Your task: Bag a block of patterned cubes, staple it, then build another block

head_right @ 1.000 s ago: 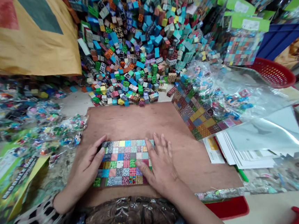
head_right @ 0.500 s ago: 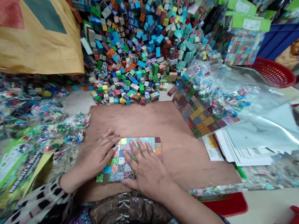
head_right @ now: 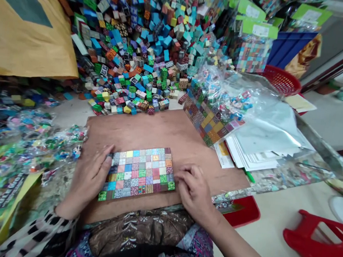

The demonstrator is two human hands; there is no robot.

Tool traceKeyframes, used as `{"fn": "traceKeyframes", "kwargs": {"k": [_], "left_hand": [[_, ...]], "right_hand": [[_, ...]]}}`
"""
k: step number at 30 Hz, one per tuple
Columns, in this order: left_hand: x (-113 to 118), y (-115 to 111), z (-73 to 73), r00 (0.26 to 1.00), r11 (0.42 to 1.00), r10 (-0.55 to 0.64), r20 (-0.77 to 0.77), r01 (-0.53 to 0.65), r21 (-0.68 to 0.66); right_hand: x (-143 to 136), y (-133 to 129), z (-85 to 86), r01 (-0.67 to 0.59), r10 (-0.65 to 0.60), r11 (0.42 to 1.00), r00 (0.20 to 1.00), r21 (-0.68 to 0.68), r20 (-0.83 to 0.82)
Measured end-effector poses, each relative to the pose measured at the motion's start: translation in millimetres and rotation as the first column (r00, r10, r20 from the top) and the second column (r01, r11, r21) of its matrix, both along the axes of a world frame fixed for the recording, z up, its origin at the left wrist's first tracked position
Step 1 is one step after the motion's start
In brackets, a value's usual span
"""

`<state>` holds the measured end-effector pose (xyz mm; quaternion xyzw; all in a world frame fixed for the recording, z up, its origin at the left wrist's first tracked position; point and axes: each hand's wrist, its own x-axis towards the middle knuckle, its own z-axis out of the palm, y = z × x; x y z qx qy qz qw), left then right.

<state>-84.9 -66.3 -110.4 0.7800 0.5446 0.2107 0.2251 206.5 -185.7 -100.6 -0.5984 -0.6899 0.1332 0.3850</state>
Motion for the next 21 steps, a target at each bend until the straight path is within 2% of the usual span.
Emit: {"fn": "traceKeyframes", "kwargs": {"k": [3, 6, 11, 17, 21], "left_hand": [[0, 1, 0.2, 0.999, 0.999, 0.030, 0.027, -0.030, -0.014], [0, 1, 2.7, 0.999, 0.999, 0.038, 0.033, -0.037, -0.037], [0, 0, 3.9, 0.998, 0.998, 0.040, 0.054, -0.038, -0.043], [1, 0, 4.6, 0.997, 0.997, 0.060, 0.054, -0.058, -0.043], [1, -1, 5.7, 0.995, 0.998, 0.063, 0.073, -0.060, -0.033]], "right_hand": [[-3, -15, -3.7, 0.016, -0.016, 1.000, 1.000, 0.009, -0.013], [-9, -19, -2.6, 0.015, -0.016, 0.999, 1.000, 0.047, 0.021], [-11, -16, -2.2, -0.024, 0.014, 0.998, 0.985, 0.056, 0.173], [-11, -8, 5.3, -0.039, 0.032, 0.998, 0.991, 0.048, 0.130], [-11, -1, 1.5, 0.004, -0.011, 0.998, 0.990, 0.056, 0.137]]}}
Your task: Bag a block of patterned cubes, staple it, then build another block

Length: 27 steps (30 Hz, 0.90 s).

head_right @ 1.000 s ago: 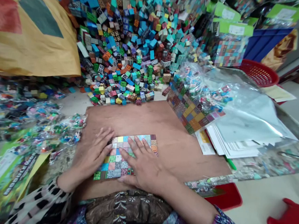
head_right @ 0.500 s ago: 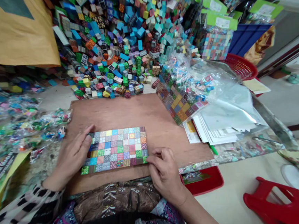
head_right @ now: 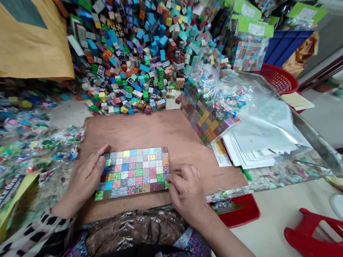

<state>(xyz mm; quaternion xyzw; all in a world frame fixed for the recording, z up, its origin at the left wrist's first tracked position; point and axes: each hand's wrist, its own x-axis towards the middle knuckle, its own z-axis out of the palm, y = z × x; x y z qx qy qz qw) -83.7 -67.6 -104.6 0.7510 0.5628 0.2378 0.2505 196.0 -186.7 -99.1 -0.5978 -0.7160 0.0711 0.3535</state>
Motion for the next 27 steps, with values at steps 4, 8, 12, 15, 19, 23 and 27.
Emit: {"fn": "traceKeyframes", "kwargs": {"k": [4, 8, 12, 15, 19, 23, 27], "left_hand": [[0, -1, 0.1, 1.000, 1.000, 0.008, 0.012, -0.008, -0.002], [0, -1, 0.5, 1.000, 0.999, 0.027, 0.015, -0.027, -0.018], [-1, -1, 0.6, 1.000, 0.999, 0.023, 0.002, -0.023, -0.024], [-1, 0, -0.1, 1.000, 0.999, 0.008, -0.010, -0.008, -0.033], [-2, 1, -0.8, 1.000, 1.000, -0.006, -0.011, 0.006, -0.019], [-1, 0, 0.1, 1.000, 1.000, 0.004, -0.024, -0.004, -0.016], [-1, -1, 1.7, 1.000, 1.000, -0.006, -0.018, 0.006, -0.001]], "right_hand": [[0, 5, -5.2, 0.001, -0.001, 1.000, 1.000, -0.016, 0.030], [1, 11, -1.8, 0.017, -0.017, 1.000, 1.000, -0.009, 0.000], [2, 17, -3.7, 0.026, -0.026, 1.000, 1.000, -0.006, 0.014], [3, 21, -6.0, 0.028, -0.028, 0.999, 0.999, -0.016, 0.030], [5, 27, -4.0, 0.043, -0.042, 0.999, 0.999, -0.024, 0.035], [6, 34, -6.5, 0.056, -0.054, 0.998, 0.994, -0.015, 0.098], [5, 38, -9.5, 0.051, -0.050, 0.999, 0.993, -0.009, 0.106]]}}
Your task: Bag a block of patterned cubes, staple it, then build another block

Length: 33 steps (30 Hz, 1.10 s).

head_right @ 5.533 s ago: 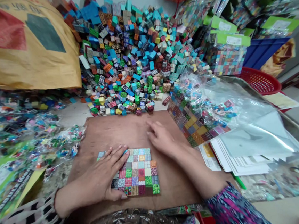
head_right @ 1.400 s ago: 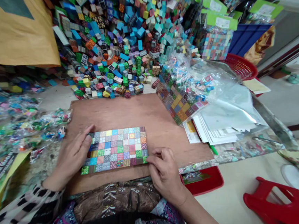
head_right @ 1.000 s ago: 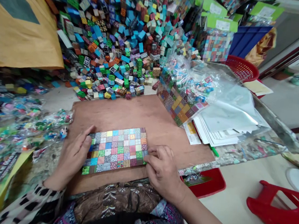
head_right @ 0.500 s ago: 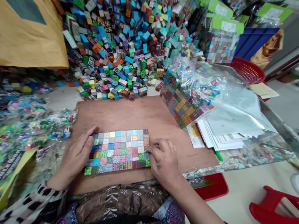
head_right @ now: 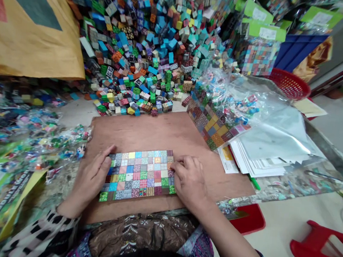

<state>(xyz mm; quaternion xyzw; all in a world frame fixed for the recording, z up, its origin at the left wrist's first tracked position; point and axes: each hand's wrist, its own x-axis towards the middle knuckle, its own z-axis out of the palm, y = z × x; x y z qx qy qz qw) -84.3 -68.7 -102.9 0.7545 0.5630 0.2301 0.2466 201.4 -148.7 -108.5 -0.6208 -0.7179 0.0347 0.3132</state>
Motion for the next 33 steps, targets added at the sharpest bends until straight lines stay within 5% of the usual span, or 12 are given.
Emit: {"fn": "traceKeyframes", "kwargs": {"k": [13, 24, 33], "left_hand": [[0, 0, -2.4, 1.000, 1.000, 0.001, 0.011, -0.001, -0.025], [-3, 1, -2.5, 1.000, 1.000, -0.006, -0.009, 0.005, -0.026], [-3, 0, -1.8, 0.999, 0.999, 0.003, -0.053, -0.005, -0.037]], "right_hand": [[1, 15, -7.1, 0.013, -0.012, 1.000, 0.998, -0.009, 0.059], [1, 27, 0.2, 0.029, -0.029, 1.000, 0.999, -0.001, 0.034], [2, 44, 14.3, 0.032, -0.015, 0.992, 0.991, -0.125, 0.133]]}}
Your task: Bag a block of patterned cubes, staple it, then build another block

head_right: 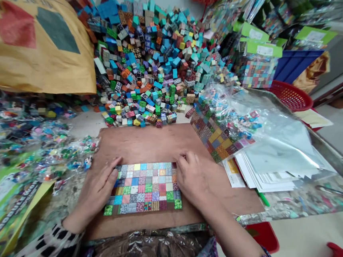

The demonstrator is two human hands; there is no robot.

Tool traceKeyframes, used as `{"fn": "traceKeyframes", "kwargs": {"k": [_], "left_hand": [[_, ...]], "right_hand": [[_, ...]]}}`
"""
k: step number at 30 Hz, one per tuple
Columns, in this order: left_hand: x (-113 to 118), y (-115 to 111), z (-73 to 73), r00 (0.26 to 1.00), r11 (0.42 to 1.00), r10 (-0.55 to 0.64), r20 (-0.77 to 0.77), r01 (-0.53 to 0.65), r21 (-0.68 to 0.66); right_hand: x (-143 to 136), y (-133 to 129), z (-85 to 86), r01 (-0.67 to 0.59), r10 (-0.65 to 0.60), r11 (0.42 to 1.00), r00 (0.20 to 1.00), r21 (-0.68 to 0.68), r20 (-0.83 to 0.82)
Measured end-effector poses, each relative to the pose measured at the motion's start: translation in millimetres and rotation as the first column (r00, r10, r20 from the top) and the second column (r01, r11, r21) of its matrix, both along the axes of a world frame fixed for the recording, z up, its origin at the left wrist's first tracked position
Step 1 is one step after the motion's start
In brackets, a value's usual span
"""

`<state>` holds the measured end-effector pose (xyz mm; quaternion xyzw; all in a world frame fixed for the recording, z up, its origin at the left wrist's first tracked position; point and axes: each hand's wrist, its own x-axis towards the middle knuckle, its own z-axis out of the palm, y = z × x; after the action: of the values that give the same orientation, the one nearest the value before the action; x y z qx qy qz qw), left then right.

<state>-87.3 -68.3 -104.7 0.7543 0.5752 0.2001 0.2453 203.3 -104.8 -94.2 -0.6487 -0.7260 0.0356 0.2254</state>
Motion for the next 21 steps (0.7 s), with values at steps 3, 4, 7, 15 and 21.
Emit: {"fn": "traceKeyframes", "kwargs": {"k": [3, 4, 7, 15, 21], "left_hand": [[0, 0, -0.7, 1.000, 1.000, -0.001, 0.020, 0.001, -0.017], [0, 0, -0.9, 1.000, 1.000, 0.001, 0.027, 0.000, -0.023], [0, 1, -0.5, 0.999, 0.999, 0.013, 0.040, -0.012, -0.033], [-2, 1, 2.0, 0.996, 0.998, 0.036, 0.084, -0.031, -0.050], [-2, 3, 1.3, 0.997, 0.997, 0.029, 0.070, -0.023, -0.076]], "right_hand": [[0, 7, 3.8, -0.092, 0.086, 0.986, 0.995, -0.137, -0.049], [0, 9, 4.2, -0.122, 0.112, 0.976, 0.991, -0.180, -0.067], [3, 21, 3.8, -0.123, 0.110, 0.968, 0.991, -0.218, -0.073], [20, 122, -9.5, 0.154, -0.166, 0.985, 0.967, -0.079, -0.191], [3, 183, -26.8, 0.328, -0.338, 0.941, 0.911, -0.083, -0.238]]}}
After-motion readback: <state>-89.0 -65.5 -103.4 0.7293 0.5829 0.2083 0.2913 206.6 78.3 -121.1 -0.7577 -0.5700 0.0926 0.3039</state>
